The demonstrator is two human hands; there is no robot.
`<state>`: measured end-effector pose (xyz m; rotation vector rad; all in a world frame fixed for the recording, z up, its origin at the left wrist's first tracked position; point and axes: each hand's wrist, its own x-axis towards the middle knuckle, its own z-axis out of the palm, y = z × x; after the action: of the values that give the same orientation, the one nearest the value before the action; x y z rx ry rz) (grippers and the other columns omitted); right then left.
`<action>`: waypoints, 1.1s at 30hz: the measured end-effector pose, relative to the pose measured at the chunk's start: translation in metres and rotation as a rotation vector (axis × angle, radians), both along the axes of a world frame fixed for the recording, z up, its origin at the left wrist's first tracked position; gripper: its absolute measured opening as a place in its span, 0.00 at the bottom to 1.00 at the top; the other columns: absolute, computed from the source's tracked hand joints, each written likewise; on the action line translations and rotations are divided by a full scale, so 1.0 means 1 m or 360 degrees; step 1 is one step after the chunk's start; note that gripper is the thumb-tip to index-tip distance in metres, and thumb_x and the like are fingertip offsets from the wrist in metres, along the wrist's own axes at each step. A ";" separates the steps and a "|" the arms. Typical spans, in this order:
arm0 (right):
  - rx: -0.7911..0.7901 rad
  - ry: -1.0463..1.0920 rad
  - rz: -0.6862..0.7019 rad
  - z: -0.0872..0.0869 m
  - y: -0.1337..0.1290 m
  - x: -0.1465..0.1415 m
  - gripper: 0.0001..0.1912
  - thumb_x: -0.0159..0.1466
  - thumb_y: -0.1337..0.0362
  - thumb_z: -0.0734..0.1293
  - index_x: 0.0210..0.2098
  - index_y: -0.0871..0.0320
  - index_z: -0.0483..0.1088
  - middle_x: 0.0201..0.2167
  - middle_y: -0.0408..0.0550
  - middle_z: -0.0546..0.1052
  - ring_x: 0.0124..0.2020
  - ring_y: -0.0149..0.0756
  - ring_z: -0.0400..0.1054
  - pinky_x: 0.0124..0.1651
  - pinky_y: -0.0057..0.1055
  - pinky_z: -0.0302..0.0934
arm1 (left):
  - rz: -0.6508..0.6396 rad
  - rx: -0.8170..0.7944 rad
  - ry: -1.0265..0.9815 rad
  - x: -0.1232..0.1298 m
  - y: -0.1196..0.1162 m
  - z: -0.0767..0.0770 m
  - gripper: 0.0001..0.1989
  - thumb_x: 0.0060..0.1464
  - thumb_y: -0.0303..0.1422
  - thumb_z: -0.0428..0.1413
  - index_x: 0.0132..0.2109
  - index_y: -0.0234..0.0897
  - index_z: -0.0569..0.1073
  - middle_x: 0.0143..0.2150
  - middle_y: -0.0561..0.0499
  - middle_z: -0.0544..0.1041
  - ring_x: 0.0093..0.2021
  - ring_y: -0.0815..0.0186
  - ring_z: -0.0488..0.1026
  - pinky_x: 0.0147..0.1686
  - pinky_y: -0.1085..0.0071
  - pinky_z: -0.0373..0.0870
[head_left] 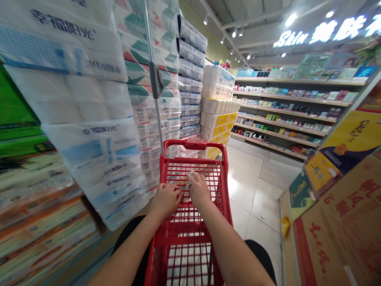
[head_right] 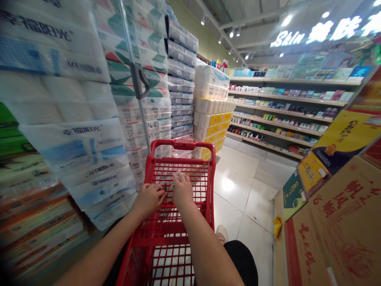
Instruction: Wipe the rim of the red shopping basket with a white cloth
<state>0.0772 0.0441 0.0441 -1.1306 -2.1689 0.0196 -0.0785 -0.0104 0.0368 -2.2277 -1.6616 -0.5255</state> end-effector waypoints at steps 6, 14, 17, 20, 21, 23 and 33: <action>-0.0019 0.0025 -0.0160 -0.003 0.000 -0.003 0.19 0.62 0.70 0.62 0.52 0.52 0.69 0.55 0.50 0.66 0.53 0.43 0.57 0.54 0.39 0.56 | -0.0001 0.0016 -0.0013 0.001 0.000 0.000 0.16 0.61 0.36 0.46 0.33 0.40 0.76 0.36 0.48 0.75 0.39 0.63 0.67 0.45 0.59 0.55; -0.0002 0.0056 -0.0076 0.000 0.015 -0.021 0.15 0.60 0.76 0.60 0.40 0.58 0.74 0.45 0.52 0.72 0.46 0.42 0.59 0.51 0.35 0.56 | 0.0029 -0.0014 -0.0007 0.000 -0.003 0.004 0.16 0.60 0.37 0.47 0.32 0.39 0.77 0.36 0.47 0.74 0.40 0.61 0.68 0.43 0.59 0.57; -0.0044 0.0174 -0.0097 0.006 0.025 -0.034 0.13 0.58 0.77 0.60 0.37 0.59 0.74 0.38 0.51 0.73 0.42 0.40 0.61 0.47 0.33 0.57 | 0.0033 -0.0037 -0.0029 -0.002 -0.002 0.005 0.16 0.60 0.37 0.47 0.32 0.40 0.77 0.37 0.46 0.74 0.40 0.61 0.68 0.43 0.59 0.57; -0.0027 0.0015 0.0455 0.009 0.034 -0.046 0.11 0.57 0.76 0.61 0.30 0.58 0.73 0.34 0.47 0.73 0.41 0.36 0.63 0.46 0.29 0.57 | 0.0030 -0.0076 -0.0023 -0.004 -0.001 0.006 0.14 0.58 0.38 0.49 0.36 0.40 0.78 0.40 0.44 0.74 0.42 0.58 0.68 0.42 0.59 0.58; -0.0048 -0.0010 0.0585 0.010 0.036 -0.049 0.12 0.57 0.77 0.61 0.30 0.58 0.73 0.34 0.46 0.73 0.40 0.35 0.63 0.45 0.28 0.57 | 0.0032 -0.0081 -0.0025 -0.004 -0.002 0.005 0.14 0.58 0.38 0.49 0.36 0.40 0.78 0.41 0.44 0.75 0.43 0.58 0.68 0.42 0.59 0.58; -0.0108 0.0087 0.0509 0.012 0.042 -0.051 0.13 0.58 0.77 0.59 0.33 0.58 0.74 0.34 0.46 0.73 0.38 0.33 0.64 0.44 0.27 0.58 | 0.0035 -0.0071 -0.0040 -0.004 -0.002 0.005 0.14 0.58 0.37 0.49 0.34 0.40 0.78 0.40 0.44 0.74 0.42 0.59 0.68 0.43 0.58 0.58; -0.0097 0.0060 0.0129 0.015 0.024 -0.027 0.20 0.54 0.79 0.62 0.41 0.56 0.74 0.40 0.45 0.77 0.43 0.35 0.66 0.48 0.29 0.58 | -0.0017 0.0006 -0.0133 -0.006 -0.006 0.004 0.16 0.59 0.36 0.47 0.32 0.40 0.78 0.36 0.45 0.74 0.40 0.61 0.68 0.43 0.59 0.58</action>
<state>0.0501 0.0683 0.0588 -1.0671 -2.1924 0.1429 -0.0849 -0.0161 0.0410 -2.2412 -1.6884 -0.6318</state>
